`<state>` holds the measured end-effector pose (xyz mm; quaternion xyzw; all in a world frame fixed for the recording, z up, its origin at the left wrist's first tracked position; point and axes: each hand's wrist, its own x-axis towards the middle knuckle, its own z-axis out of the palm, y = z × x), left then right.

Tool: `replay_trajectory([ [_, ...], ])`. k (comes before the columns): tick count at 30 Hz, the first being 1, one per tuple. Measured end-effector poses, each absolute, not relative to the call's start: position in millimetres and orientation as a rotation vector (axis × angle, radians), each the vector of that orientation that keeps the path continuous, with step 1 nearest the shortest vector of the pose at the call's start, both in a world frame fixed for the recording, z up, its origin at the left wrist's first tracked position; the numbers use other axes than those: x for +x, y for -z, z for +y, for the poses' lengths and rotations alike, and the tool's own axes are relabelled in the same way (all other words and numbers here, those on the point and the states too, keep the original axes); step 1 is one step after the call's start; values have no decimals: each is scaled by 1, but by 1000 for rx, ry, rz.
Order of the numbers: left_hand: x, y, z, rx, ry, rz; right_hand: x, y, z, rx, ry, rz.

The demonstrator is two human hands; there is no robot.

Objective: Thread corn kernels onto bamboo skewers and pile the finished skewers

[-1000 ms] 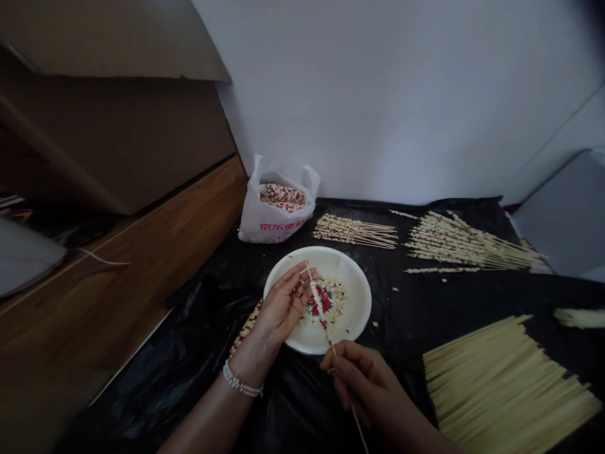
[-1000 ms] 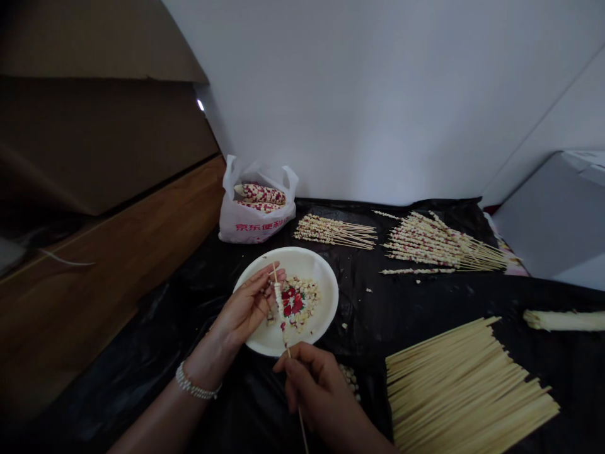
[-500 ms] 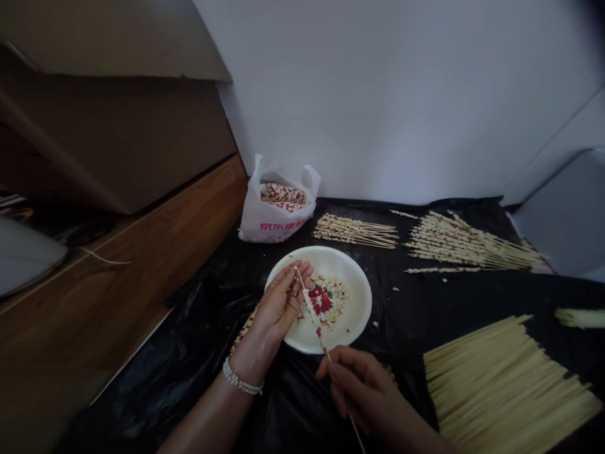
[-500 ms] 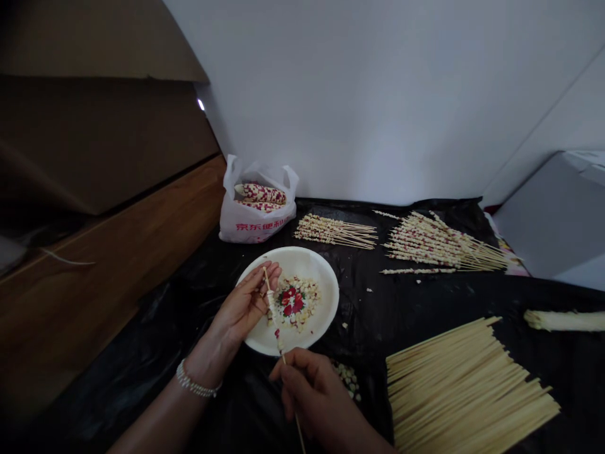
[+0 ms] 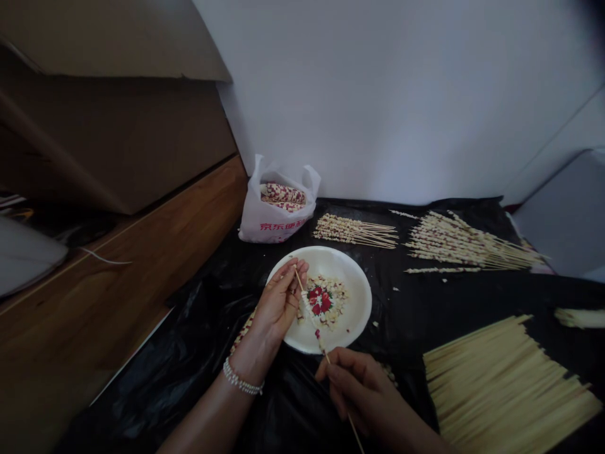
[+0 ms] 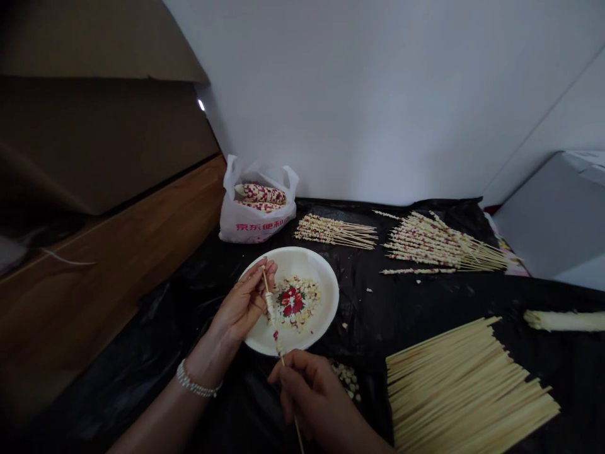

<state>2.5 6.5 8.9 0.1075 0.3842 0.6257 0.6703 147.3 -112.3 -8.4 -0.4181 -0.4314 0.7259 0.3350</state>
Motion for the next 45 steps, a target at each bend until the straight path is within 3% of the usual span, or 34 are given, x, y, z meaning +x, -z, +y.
replay_trajectory([
  [45, 6, -18, 5, 197, -1338, 916, 148, 7, -113, -1127, -1817, -1123],
])
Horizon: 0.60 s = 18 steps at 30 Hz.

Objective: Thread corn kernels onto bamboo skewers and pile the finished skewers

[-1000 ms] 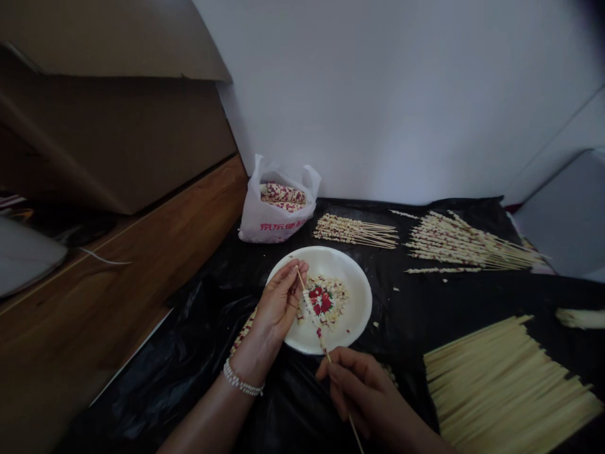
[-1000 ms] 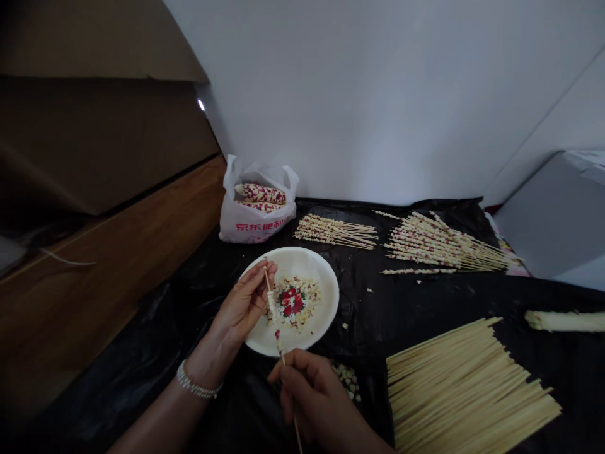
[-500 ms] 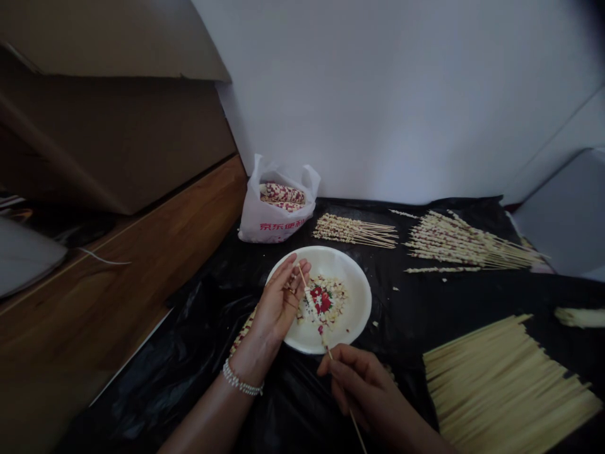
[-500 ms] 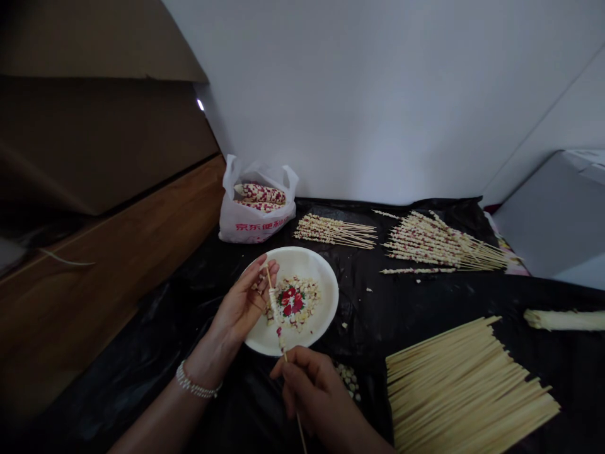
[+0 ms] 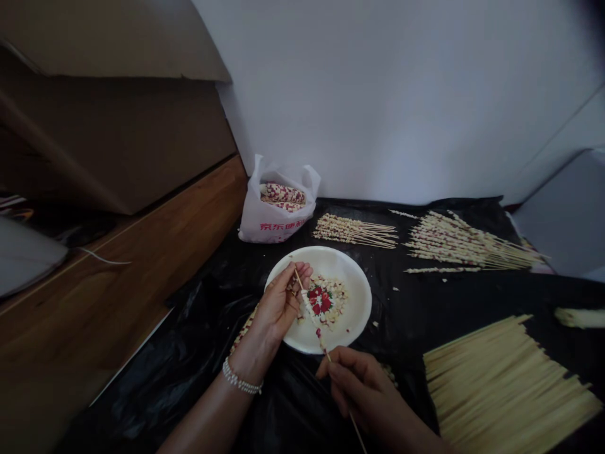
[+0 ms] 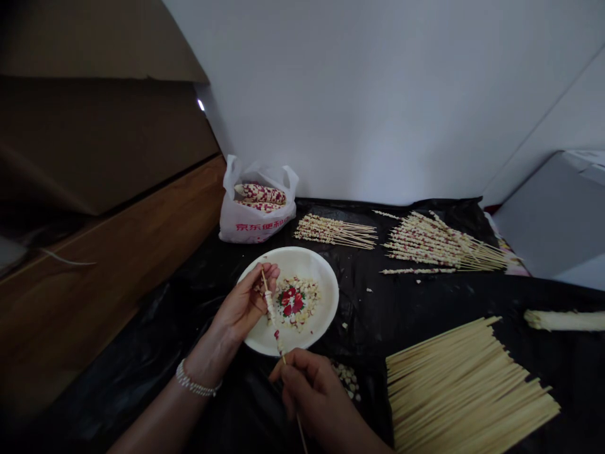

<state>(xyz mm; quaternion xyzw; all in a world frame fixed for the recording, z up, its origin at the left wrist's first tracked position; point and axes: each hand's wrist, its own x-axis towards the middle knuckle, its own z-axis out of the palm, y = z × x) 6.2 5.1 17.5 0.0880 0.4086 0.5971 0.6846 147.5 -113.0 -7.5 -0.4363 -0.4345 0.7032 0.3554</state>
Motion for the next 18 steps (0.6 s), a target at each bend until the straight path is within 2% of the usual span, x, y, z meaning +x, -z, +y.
replay_trajectory([
  [10, 4, -7, 3, 411, -1271, 921, 145, 7, -112, -1120, -1810, -1100],
  [18, 5, -9, -5, 566, -1038, 885, 149, 9, -109, -1110, -1748, -1068],
])
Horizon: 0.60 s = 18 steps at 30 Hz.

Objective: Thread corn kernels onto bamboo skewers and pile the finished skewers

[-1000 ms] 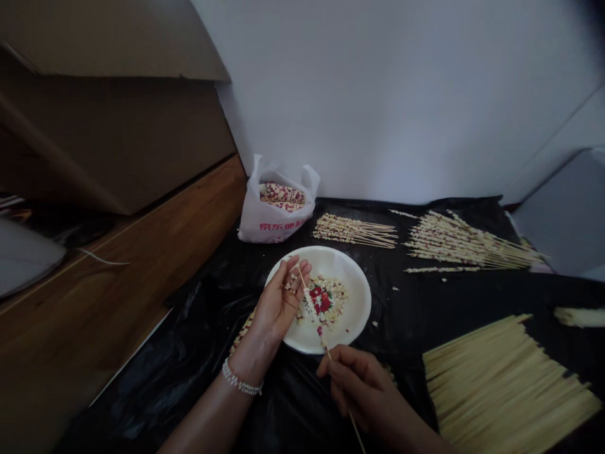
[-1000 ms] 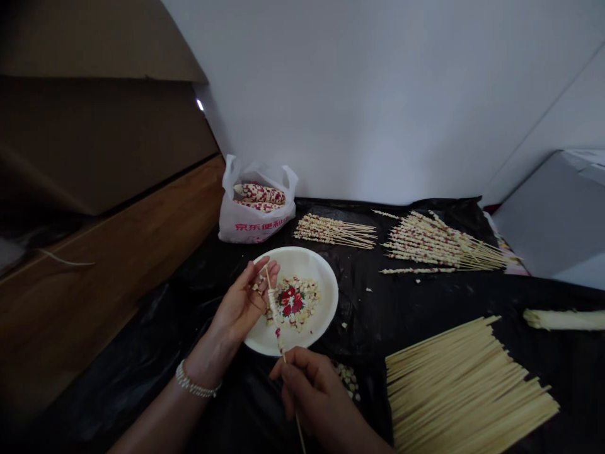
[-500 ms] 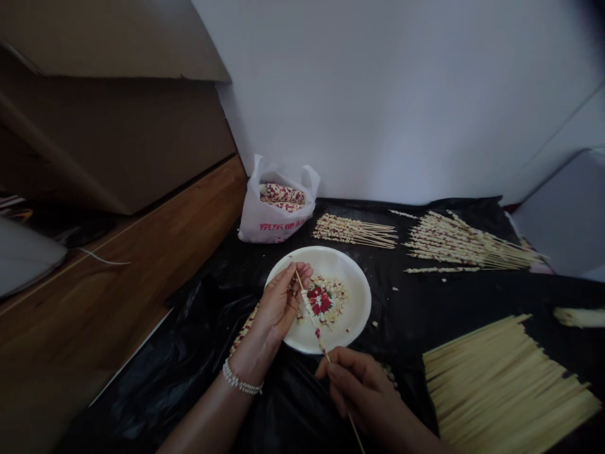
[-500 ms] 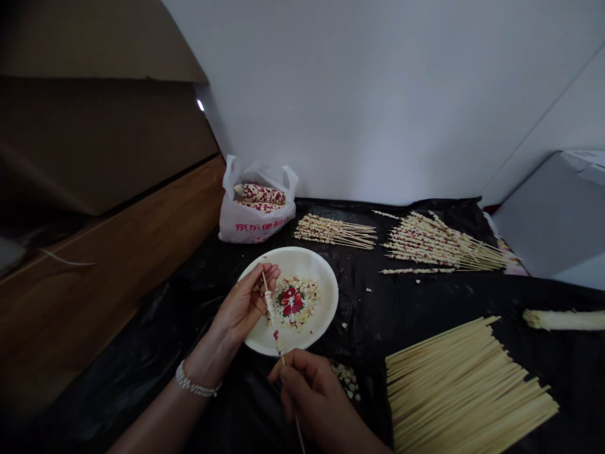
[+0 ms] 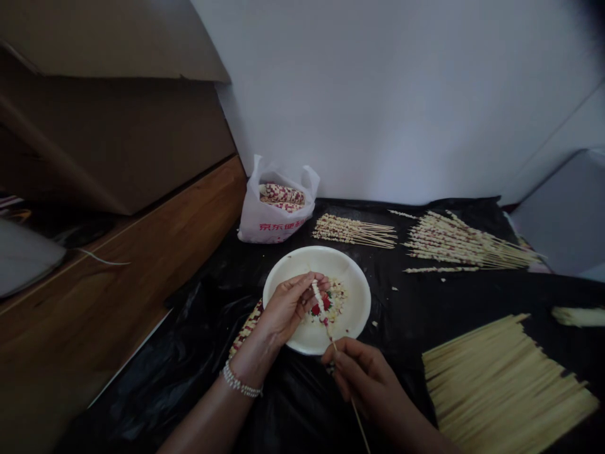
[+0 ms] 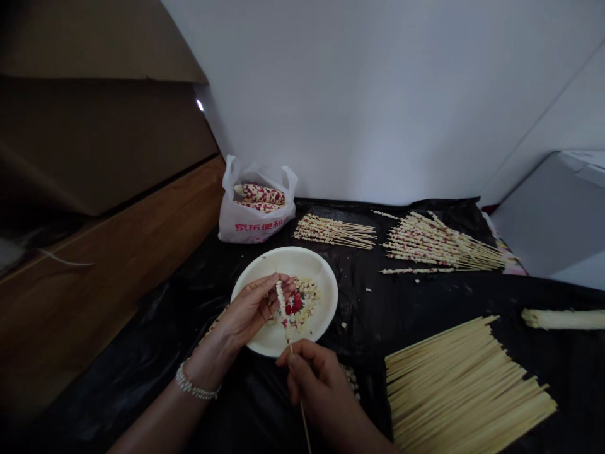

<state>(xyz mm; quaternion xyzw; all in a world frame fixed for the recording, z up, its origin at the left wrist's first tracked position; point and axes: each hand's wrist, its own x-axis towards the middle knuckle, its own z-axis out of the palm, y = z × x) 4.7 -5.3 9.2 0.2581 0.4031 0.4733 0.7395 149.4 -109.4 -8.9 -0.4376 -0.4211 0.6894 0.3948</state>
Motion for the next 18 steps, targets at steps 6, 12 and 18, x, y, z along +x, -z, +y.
replay_trajectory([
  [6, 3, -10, -1, 362, -1013, 824, 153, 13, -107, -1133, -1731, -1078],
  [12, 5, -11, 0, 318, -1118, 875, 152, 13, -106, -1106, -1744, -1071],
  [18, 5, -8, -1, 375, -1163, 867, 150, 8, -109, -1078, -1763, -1049],
])
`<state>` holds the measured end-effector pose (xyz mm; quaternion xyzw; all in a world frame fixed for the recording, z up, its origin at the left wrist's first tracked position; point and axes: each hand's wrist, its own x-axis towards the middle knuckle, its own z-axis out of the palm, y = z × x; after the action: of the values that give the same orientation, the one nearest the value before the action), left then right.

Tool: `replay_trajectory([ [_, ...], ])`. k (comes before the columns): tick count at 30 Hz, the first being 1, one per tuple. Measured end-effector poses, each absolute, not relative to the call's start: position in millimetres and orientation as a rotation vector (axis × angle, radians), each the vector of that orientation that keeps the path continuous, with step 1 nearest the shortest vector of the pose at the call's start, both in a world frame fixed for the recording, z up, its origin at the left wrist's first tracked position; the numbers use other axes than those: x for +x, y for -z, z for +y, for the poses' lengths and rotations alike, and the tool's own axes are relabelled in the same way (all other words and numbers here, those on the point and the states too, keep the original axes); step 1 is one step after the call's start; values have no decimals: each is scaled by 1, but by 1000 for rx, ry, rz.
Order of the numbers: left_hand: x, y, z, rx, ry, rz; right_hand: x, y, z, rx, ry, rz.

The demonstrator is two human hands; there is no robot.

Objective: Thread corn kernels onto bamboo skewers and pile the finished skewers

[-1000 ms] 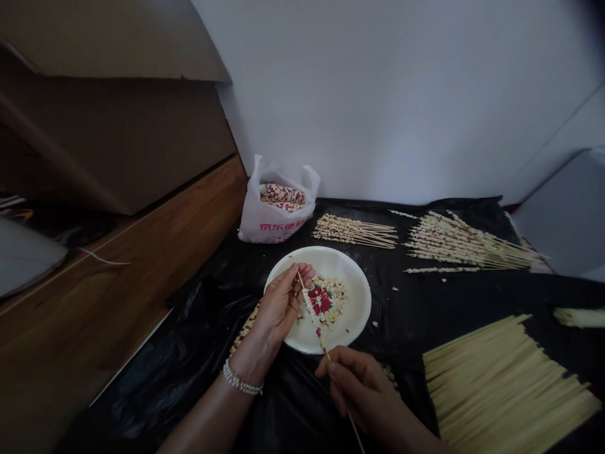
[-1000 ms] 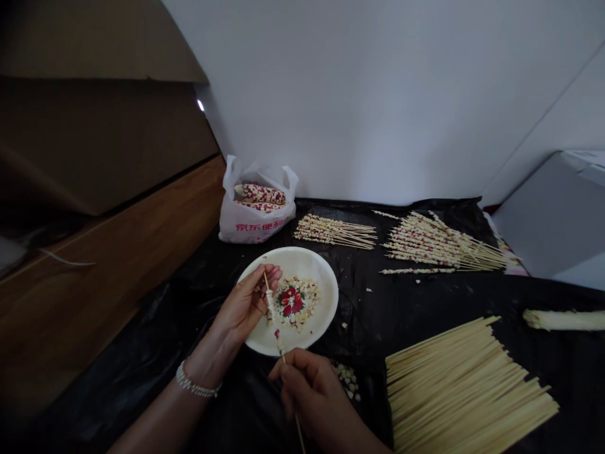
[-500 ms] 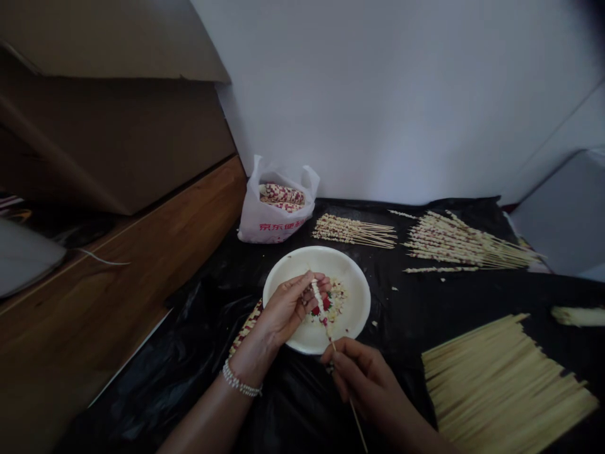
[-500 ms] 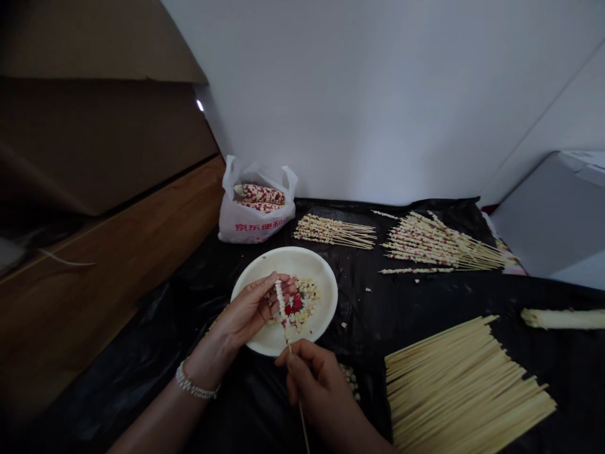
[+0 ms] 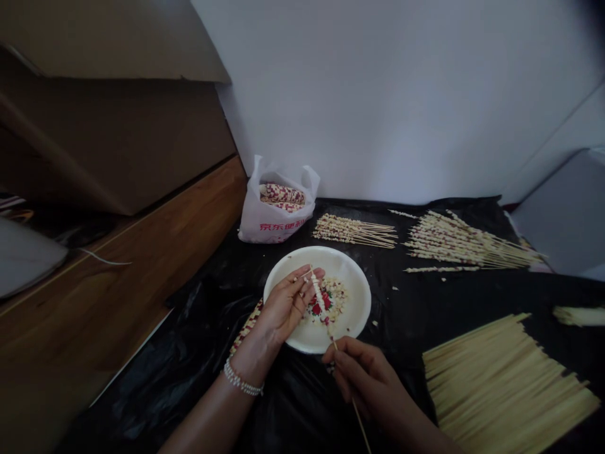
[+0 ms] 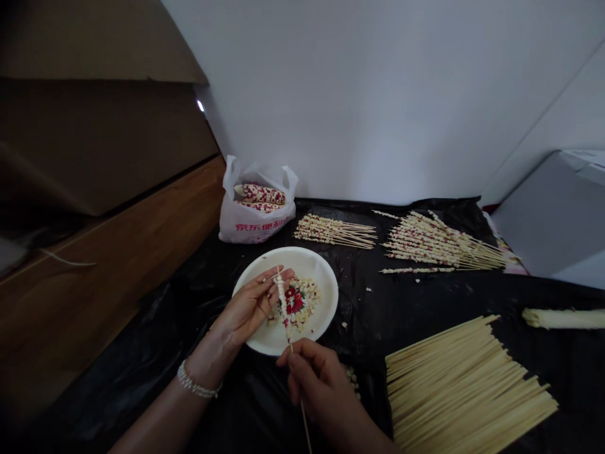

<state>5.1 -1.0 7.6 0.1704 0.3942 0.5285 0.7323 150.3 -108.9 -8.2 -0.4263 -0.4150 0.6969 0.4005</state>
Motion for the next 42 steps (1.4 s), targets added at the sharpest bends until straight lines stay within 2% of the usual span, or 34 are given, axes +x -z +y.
replay_trajectory([
  [16, 4, -13, 0, 323, -1182, 888, 150, 5, -109, -1080, -1859, -1021],
  [42, 1, -8, 6, 265, -1431, 880, 146, 3, -114, -1028, -2009, -946],
])
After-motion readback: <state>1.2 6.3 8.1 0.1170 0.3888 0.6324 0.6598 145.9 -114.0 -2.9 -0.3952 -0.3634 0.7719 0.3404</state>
